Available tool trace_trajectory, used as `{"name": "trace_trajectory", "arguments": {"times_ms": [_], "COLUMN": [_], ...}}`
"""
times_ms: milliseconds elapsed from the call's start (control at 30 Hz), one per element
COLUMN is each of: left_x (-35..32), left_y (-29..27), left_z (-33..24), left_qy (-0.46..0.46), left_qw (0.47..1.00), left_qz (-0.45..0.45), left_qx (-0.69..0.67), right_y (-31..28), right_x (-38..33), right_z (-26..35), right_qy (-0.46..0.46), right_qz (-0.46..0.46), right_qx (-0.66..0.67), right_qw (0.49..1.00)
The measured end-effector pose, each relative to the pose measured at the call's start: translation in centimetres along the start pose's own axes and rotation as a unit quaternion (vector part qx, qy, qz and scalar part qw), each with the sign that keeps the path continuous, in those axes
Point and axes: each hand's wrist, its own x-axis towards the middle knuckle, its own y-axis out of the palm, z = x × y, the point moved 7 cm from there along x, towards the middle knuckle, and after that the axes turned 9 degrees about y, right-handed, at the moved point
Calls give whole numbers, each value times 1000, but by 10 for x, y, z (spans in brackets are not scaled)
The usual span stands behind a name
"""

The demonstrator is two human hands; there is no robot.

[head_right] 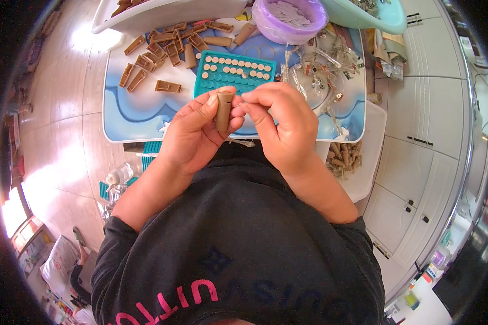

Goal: The person assembles small plastic components by hand into a larger unit at a workbench.

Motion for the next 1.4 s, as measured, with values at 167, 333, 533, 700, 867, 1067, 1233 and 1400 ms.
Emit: {"name": "trace_trajectory", "arguments": {"times_ms": [167, 333, 533, 700, 867, 1067, 1233, 1400], "left_x": [-1, 0, -3, -2, -4, -5, -4, -8], "left_y": [2, 3, 4, 4, 4, 5, 3, 1], "left_z": [-3, 0, 4, 4, 4, 4, 4, 1], "left_qy": [-2, -6, -29, -12, -23, -20, -14, -43], "left_qw": [1000, 999, 997, 999, 999, 998, 998, 994], "left_qz": [-2, -7, -6, -18, -36, -52, -68, -77], "left_qx": [-14, -34, -65, -39, -23, -12, 12, 56], "right_y": [-1, -2, 2, 6, 6, 10, 13, 17], "right_x": [3, 0, -2, -1, -3, -3, -4, -2], "right_z": [-13, 0, 1, 5, 1, 3, 2, -12], "right_qy": [75, -7, -37, -65, -50, -88, -92, 89], "right_qz": [24, -4, -7, 0, -9, 0, 4, 104], "right_qx": [28, 2, -12, -65, -50, -74, -88, 77], "right_qw": [996, 1000, 999, 996, 997, 993, 992, 988]}}
